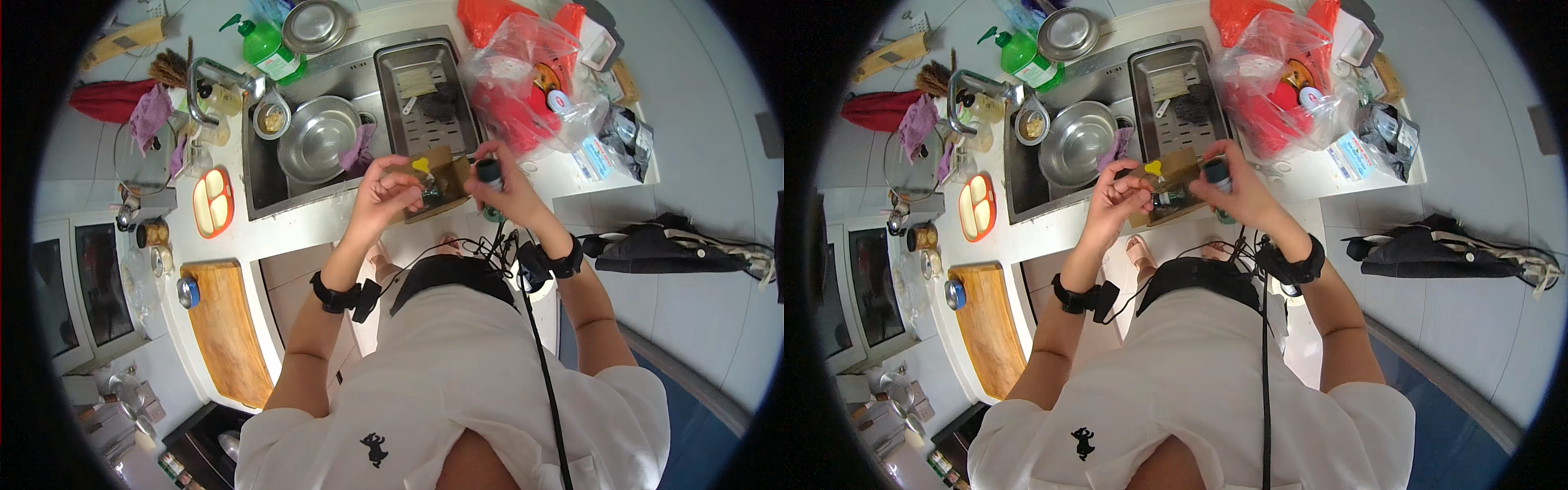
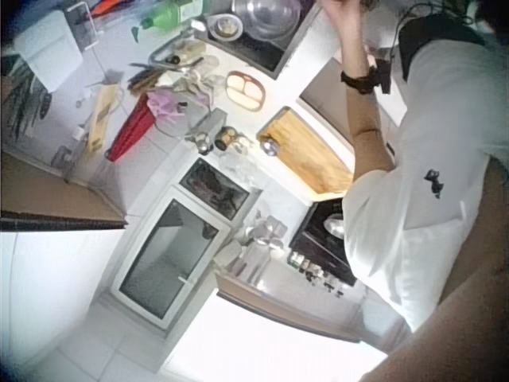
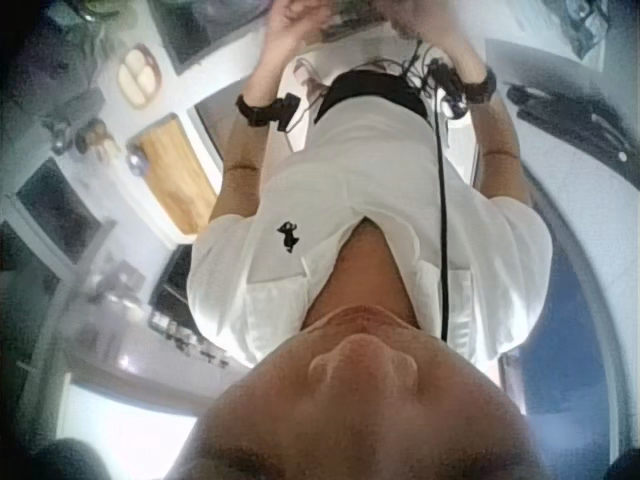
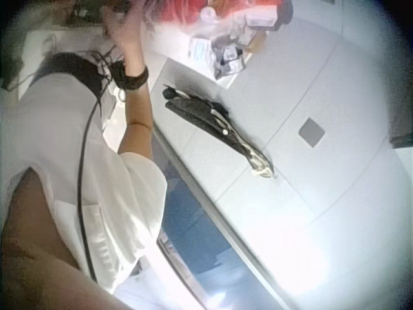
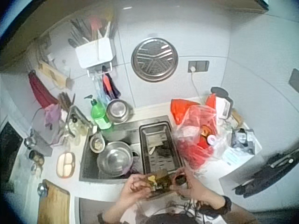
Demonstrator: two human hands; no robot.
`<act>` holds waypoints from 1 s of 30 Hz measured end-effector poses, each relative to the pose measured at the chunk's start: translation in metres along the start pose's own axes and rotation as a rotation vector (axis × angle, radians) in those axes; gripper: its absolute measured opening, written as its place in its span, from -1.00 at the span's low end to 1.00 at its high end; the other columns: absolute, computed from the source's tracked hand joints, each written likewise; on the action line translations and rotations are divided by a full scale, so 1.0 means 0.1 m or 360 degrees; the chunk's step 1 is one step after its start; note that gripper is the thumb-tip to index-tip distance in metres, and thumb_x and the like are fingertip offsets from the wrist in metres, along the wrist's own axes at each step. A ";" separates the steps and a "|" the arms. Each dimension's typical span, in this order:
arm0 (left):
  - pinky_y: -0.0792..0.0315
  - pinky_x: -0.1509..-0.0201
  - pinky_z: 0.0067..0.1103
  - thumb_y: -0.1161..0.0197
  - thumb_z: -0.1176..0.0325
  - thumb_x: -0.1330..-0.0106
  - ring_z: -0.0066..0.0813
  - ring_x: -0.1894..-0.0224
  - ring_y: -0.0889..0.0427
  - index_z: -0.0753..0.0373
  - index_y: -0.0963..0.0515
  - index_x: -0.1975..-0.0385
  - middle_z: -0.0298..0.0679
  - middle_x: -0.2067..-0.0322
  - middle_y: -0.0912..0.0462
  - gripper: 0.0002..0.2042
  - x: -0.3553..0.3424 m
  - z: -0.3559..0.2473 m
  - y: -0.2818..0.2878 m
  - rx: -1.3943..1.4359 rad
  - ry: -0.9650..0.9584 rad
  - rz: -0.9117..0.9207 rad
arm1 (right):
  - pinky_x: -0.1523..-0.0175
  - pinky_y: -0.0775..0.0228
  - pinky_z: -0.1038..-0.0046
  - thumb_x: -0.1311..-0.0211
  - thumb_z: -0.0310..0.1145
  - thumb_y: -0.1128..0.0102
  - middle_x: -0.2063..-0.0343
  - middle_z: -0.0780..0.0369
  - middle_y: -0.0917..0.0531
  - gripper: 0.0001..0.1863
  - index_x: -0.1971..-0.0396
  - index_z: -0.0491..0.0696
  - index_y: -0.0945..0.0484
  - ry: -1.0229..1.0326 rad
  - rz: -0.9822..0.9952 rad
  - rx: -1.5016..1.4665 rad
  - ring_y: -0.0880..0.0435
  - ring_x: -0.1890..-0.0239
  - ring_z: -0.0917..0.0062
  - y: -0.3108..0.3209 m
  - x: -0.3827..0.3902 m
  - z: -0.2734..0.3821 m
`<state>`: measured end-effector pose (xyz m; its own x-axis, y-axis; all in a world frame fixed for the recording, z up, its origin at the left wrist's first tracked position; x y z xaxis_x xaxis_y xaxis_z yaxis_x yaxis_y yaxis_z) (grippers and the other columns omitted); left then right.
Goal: The person is installing a new water purifier filter on a kitchen faucet.
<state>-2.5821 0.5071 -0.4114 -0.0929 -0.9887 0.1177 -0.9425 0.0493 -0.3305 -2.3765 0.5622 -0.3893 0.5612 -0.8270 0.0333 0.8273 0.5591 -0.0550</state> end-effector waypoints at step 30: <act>-0.44 0.18 -0.44 -0.21 0.49 0.04 -0.22 0.10 -0.47 0.18 -0.47 0.28 -0.23 0.11 -0.40 -0.74 -0.51 0.57 0.10 -0.2275 -0.0595 0.0757 | 0.29 -0.40 0.21 0.14 -0.35 -0.16 0.47 0.10 -0.60 -0.46 0.02 0.12 -0.34 -0.0467 0.0416 0.1607 -0.56 0.35 0.16 0.02 0.20 -0.81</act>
<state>-2.5685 0.5495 -0.4739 -0.5846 -0.8103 -0.0393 -0.3817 0.2319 0.8947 -2.3656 0.5423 -0.4697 0.5968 -0.7042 0.3846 0.2462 0.6169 0.7475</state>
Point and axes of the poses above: each hand's wrist, its own x-axis away from the middle knuckle, its own y-axis out of the back of the hand, z = x × y, the point moved 3 cm from there along -x, towards the middle knuckle
